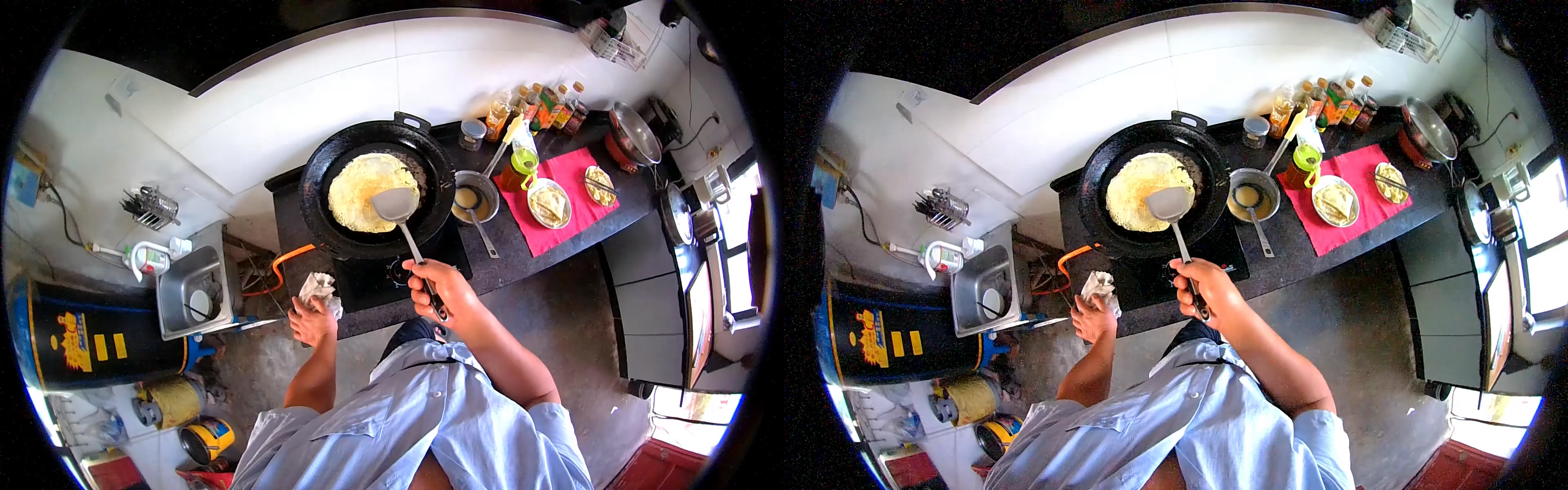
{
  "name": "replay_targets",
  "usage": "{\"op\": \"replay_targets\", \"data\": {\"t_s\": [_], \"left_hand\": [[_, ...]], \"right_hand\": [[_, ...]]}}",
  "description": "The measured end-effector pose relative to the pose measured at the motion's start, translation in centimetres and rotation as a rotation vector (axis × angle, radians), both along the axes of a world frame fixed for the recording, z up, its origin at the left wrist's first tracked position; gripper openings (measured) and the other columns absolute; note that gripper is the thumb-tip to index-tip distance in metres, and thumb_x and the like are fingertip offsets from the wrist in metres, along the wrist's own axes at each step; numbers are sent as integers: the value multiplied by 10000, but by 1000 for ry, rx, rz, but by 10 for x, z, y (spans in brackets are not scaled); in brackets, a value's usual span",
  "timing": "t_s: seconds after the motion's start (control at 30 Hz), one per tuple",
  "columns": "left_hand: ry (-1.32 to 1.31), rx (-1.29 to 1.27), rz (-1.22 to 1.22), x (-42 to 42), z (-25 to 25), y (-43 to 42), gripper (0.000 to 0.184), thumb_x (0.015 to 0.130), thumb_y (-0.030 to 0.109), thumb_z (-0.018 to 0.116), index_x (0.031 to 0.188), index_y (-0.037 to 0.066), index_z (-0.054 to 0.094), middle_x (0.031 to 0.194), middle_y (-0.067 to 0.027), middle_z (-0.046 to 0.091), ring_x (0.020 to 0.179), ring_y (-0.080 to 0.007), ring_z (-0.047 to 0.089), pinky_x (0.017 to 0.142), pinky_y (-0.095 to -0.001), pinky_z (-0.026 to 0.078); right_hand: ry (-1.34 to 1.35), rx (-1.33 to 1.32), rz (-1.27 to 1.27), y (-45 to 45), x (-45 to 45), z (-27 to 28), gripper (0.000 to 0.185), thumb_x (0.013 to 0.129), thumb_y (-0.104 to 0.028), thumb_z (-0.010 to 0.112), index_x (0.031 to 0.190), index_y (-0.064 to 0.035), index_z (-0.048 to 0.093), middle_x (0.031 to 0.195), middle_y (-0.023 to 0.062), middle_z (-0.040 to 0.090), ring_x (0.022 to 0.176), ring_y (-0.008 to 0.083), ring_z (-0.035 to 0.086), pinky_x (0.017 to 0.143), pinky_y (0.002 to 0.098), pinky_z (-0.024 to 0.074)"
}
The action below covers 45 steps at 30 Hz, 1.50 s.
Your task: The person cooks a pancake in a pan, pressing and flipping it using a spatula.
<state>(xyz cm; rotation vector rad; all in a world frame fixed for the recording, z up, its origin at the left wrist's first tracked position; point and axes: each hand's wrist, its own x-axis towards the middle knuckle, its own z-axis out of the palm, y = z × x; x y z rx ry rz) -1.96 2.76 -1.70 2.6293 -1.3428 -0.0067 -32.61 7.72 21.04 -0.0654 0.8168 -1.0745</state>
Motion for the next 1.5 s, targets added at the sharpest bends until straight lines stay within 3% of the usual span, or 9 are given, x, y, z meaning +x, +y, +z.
{"op": "replay_targets", "data": {"t_s": [0.27,0.73,0.9,1.13,1.27,1.5], "left_hand": [[-1,3,1,0,-3,0,699,1008,650,428,1574,243,475,1531,-160,508,1348,-358,525,1037,-549,443],[9,-34,0,-2,1,1,669,1009,618,459,1546,223,505,1508,-169,526,1354,-372,520,1055,-546,427],[16,-39,-2,-4,4,2,667,1006,613,473,1546,223,505,1508,-163,528,1348,-372,526,1051,-549,430],[22,-8,3,-3,4,1,662,1012,611,469,1556,234,492,1529,-164,514,1367,-370,515,1055,-553,431],[29,-10,2,-4,6,2,657,1019,606,461,1564,241,482,1538,-171,506,1380,-371,506,1065,-552,425],[24,25,15,-6,8,0,657,1021,619,451,1567,254,476,1542,-156,503,1385,-357,501,1074,-543,420]], "right_hand": [[-167,50,-56,27,25,30,191,1072,-185,549,1233,-84,565,811,21,540,584,134,491,465,294,379],[110,-18,177,-5,21,10,204,1029,-204,636,1178,-69,601,779,30,558,560,131,528,416,304,366],[165,-35,211,-26,29,5,195,1017,-239,677,954,-101,555,726,27,553,513,127,523,407,315,388],[206,-50,207,-39,25,12,167,1015,-231,672,1007,-98,570,739,31,570,520,126,536,412,319,396],[141,-58,127,-40,4,-1,183,1016,-212,639,1127,-69,608,767,39,577,553,138,549,428,319,397],[55,-8,46,-18,1,-1,167,1036,-210,627,1128,-74,601,795,32,569,583,134,538,436,305,383]]}}
